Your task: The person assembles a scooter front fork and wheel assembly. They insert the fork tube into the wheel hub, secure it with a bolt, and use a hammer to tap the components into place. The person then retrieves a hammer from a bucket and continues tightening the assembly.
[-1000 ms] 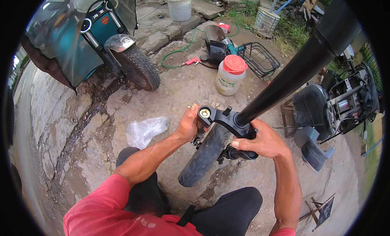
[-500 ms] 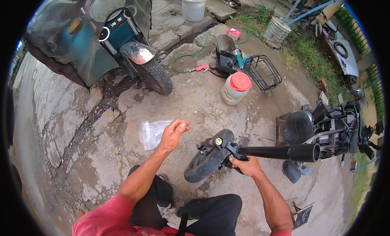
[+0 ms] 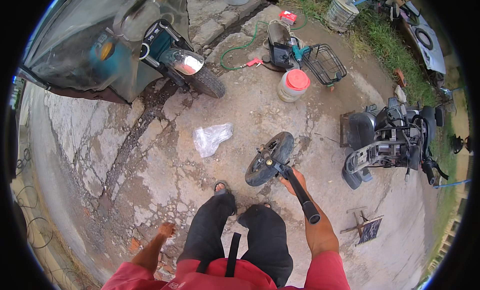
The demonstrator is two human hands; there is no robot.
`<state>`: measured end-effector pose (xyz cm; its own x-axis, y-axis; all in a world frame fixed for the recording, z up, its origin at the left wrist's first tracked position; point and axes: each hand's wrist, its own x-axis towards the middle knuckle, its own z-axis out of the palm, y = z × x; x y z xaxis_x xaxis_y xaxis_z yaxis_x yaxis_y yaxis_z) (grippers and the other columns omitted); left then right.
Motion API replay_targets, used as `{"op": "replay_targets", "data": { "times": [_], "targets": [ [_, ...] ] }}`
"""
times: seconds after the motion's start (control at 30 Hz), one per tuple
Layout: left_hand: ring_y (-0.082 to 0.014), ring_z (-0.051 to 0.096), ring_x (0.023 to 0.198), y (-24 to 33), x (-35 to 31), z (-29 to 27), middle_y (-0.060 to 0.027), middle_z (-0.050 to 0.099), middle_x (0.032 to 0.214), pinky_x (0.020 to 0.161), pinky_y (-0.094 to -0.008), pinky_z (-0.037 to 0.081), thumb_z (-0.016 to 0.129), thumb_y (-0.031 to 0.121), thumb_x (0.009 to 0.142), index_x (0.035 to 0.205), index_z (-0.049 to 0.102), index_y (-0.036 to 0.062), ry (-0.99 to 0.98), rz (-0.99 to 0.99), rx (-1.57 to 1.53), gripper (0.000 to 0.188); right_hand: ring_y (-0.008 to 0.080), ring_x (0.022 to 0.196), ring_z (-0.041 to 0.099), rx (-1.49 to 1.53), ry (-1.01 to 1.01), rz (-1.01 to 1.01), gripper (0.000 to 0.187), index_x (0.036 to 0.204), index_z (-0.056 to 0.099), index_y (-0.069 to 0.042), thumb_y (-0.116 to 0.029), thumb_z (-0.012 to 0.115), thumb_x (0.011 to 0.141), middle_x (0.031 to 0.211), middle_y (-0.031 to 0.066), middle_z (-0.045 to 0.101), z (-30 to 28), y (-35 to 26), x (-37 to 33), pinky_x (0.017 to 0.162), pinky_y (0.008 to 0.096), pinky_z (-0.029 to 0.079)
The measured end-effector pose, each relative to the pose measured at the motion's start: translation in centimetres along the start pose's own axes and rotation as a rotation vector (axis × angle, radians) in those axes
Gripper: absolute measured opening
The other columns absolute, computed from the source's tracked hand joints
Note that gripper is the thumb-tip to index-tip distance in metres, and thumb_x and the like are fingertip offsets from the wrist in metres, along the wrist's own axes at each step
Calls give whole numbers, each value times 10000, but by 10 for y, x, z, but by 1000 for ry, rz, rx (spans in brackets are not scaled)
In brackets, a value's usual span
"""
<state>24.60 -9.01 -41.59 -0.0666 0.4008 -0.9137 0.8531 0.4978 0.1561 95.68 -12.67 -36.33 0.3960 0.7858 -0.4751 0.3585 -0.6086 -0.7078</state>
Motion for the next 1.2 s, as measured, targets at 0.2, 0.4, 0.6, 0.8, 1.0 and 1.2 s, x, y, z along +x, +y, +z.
{"op": "replay_targets", "data": {
  "times": [0.2, 0.4, 0.6, 0.8, 1.0, 1.2],
  "targets": [
    [-205, 660, 659, -18, -102, -24, -104, 691, 813, 572, -363, 542, 601, 368, 959, 934, 658, 31, -115, -318, -275, 343, 219, 726, 606, -37, 53, -64, 317, 1021, 643, -35, -187, 746, 763, 780, 90, 629, 9, 1, -6, 711, 362, 503],
    [-161, 664, 728, 56, -118, -11, -52, 707, 860, 673, -324, 552, 590, 350, 981, 1029, 659, 57, -151, -161, -538, 304, 233, 802, 648, -82, -38, 97, 363, 1114, 660, -66, -182, 745, 780, 873, 94, 686, 9, -15, -1, 771, 364, 518],
    [-146, 656, 742, 147, -144, -9, -58, 702, 865, 690, -300, 548, 614, 327, 997, 1017, 659, 52, -133, -99, -591, 279, 221, 811, 652, 42, -77, 162, 370, 1127, 664, -81, -181, 770, 787, 877, 81, 690, 0, -11, 3, 773, 359, 525],
    [-192, 690, 771, 181, -167, -28, -90, 723, 909, 697, -341, 562, 648, 387, 973, 1075, 663, 38, -64, -89, -585, 364, 225, 808, 662, -2, -18, 167, 358, 1091, 659, -22, -179, 782, 794, 867, 108, 686, 3, 2, 37, 762, 370, 526],
    [-171, 673, 732, 204, -184, -53, -91, 721, 891, 668, -329, 548, 644, 357, 969, 1087, 655, 30, -1, -128, -573, 347, 251, 849, 687, 187, 83, 206, 349, 975, 681, 8, -214, 838, 756, 897, 107, 724, -10, -45, 48, 767, 394, 530],
    [-168, 648, 704, 271, -186, -62, -90, 704, 863, 678, -338, 552, 636, 317, 964, 1053, 661, 45, -76, -84, -638, 287, 141, 687, 625, 419, 155, 538, 206, 817, 700, -21, -193, 810, 795, 799, 48, 699, -67, -94, 31, 659, 324, 493]
  ]
}}
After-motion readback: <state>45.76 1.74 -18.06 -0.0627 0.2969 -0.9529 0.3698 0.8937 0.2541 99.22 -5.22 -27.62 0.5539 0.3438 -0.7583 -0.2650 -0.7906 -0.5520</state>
